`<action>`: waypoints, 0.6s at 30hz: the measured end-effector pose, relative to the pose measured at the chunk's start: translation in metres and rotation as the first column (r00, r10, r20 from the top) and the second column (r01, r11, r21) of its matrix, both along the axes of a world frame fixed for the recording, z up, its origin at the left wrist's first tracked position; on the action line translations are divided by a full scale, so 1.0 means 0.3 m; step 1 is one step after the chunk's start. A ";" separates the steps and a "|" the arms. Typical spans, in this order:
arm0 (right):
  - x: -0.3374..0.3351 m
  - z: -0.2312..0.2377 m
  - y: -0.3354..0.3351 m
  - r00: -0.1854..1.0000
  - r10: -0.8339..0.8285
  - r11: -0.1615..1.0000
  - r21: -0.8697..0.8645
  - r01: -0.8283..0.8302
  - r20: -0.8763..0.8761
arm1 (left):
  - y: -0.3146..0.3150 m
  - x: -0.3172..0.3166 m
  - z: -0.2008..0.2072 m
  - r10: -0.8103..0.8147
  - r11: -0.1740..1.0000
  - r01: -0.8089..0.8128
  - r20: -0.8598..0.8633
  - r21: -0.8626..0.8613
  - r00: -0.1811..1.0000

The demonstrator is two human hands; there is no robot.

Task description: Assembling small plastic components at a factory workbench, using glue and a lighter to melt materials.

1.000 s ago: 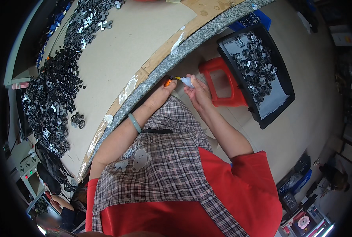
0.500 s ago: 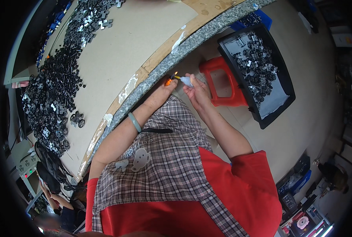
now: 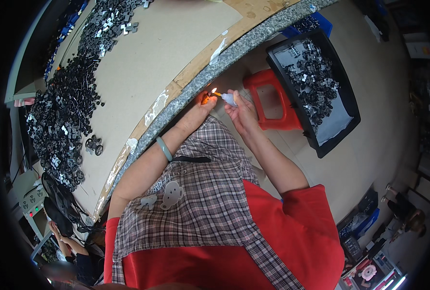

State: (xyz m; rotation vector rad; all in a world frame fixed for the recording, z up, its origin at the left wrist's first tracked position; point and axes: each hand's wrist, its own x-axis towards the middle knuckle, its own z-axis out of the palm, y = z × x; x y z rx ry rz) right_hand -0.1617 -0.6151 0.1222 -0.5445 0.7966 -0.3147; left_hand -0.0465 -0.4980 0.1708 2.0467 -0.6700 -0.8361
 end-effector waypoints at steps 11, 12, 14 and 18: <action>0.003 -0.003 -0.004 1.000 -0.017 1.000 -0.026 0.017 -0.008 | 0.000 0.007 -0.001 -0.048 0.999 0.048 0.029 -0.001 0.998; 0.003 -0.007 -0.005 1.000 -0.014 1.000 -0.024 0.014 -0.004 | 0.000 0.007 -0.005 -0.049 0.999 0.049 0.029 -0.001 0.998; 0.001 -0.009 -0.006 1.000 -0.009 1.000 -0.022 0.009 0.001 | 0.000 0.009 -0.013 -0.053 0.998 0.054 0.043 -0.022 0.998; 0.001 -0.007 -0.007 1.000 -0.003 1.000 -0.022 0.003 0.014 | 0.001 0.003 -0.008 -0.038 0.998 0.039 0.014 -0.042 0.999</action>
